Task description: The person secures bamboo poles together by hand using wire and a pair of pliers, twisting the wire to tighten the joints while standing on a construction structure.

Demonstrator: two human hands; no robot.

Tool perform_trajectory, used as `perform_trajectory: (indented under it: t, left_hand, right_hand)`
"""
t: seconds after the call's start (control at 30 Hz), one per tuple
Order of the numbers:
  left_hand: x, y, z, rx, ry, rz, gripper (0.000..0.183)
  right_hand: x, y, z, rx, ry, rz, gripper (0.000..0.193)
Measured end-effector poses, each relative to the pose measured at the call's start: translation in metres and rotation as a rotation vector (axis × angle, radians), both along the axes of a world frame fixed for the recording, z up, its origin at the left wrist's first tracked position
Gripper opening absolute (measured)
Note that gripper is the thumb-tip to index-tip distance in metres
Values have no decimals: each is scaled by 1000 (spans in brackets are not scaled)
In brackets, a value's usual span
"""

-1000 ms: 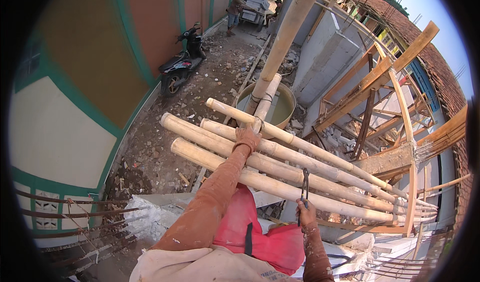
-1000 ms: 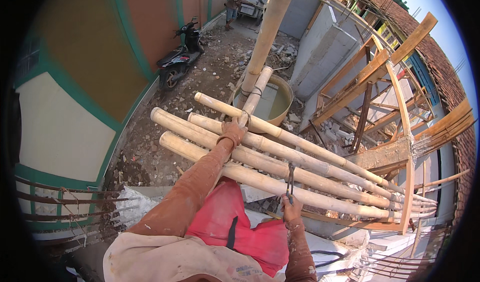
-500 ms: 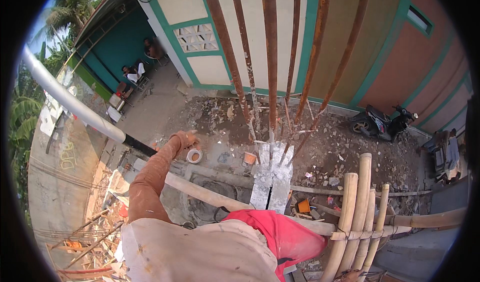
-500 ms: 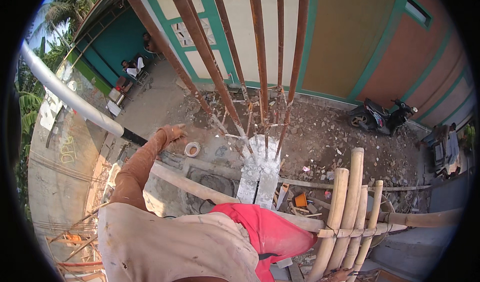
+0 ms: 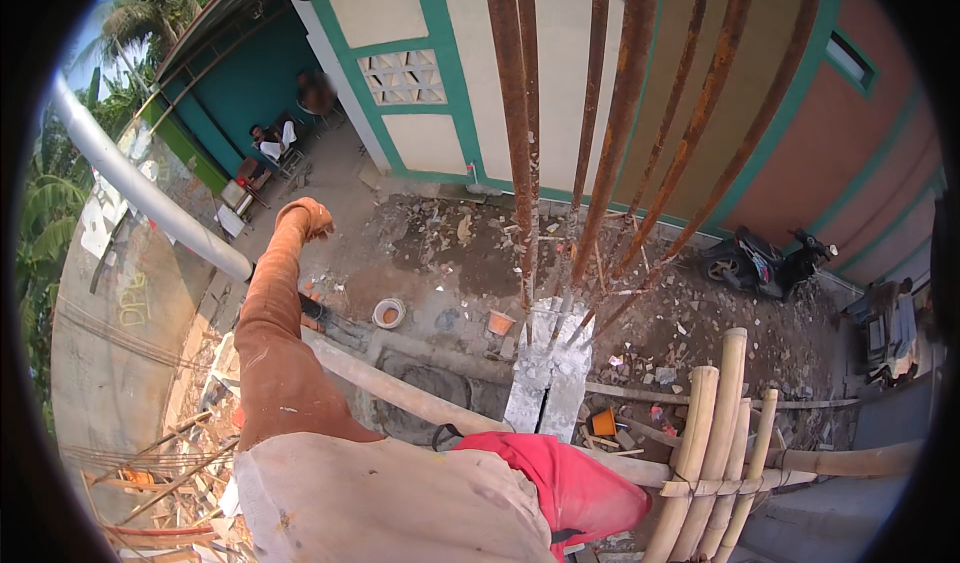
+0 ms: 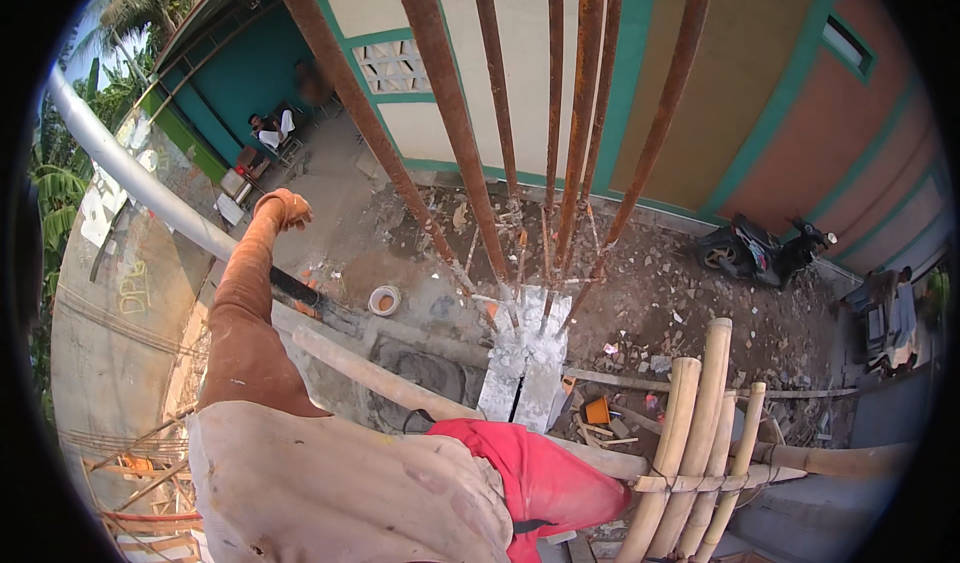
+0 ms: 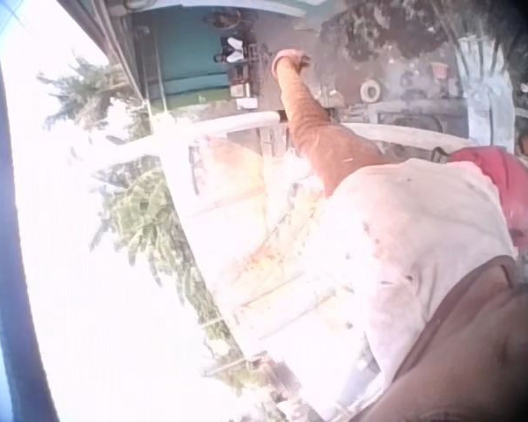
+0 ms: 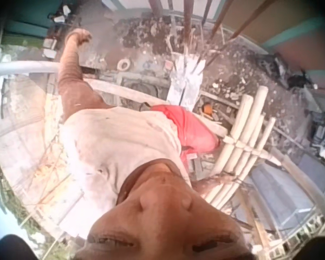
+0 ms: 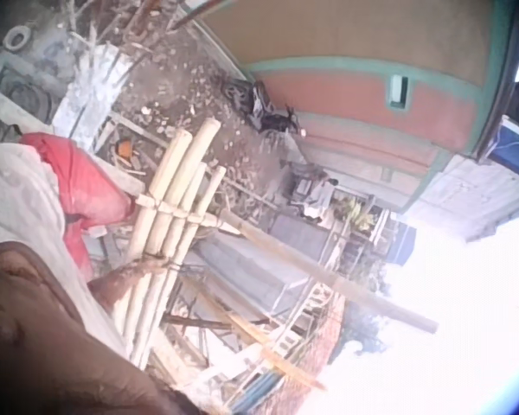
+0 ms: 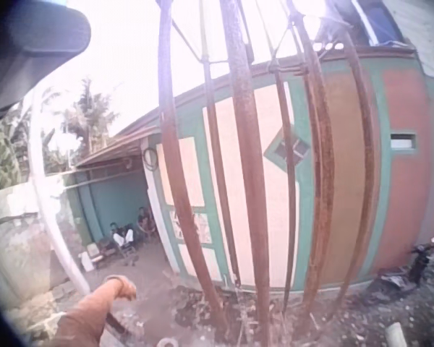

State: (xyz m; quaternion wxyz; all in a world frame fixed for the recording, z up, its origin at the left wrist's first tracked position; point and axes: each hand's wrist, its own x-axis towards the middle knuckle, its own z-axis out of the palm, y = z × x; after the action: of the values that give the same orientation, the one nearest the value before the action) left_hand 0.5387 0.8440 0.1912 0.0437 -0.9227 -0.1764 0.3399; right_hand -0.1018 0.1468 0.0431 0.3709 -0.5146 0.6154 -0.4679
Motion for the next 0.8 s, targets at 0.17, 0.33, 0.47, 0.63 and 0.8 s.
perform_trajectory:
  t: [0.17,0.33,0.47,0.63,0.8]
  left_hand:
    - [-161,-176,-75,-253,697,-673,30]
    - [-297,-335,-105,-1121,663,-750,35]
    - [-364,-411,-86,-1370,615,-821,38]
    - [-381,-416,-78,-1309,696,-941,28]
    - [-386,-409,-87,-1397,621,-840,26]
  right_hand:
    - [-3,47,5,159,-235,165,36]
    - [58,125,27,336,-480,398,28]
    - [83,191,35,495,-519,541,25]
    - [100,229,46,451,-620,482,25]
    - [111,214,60,400,-775,305,23]
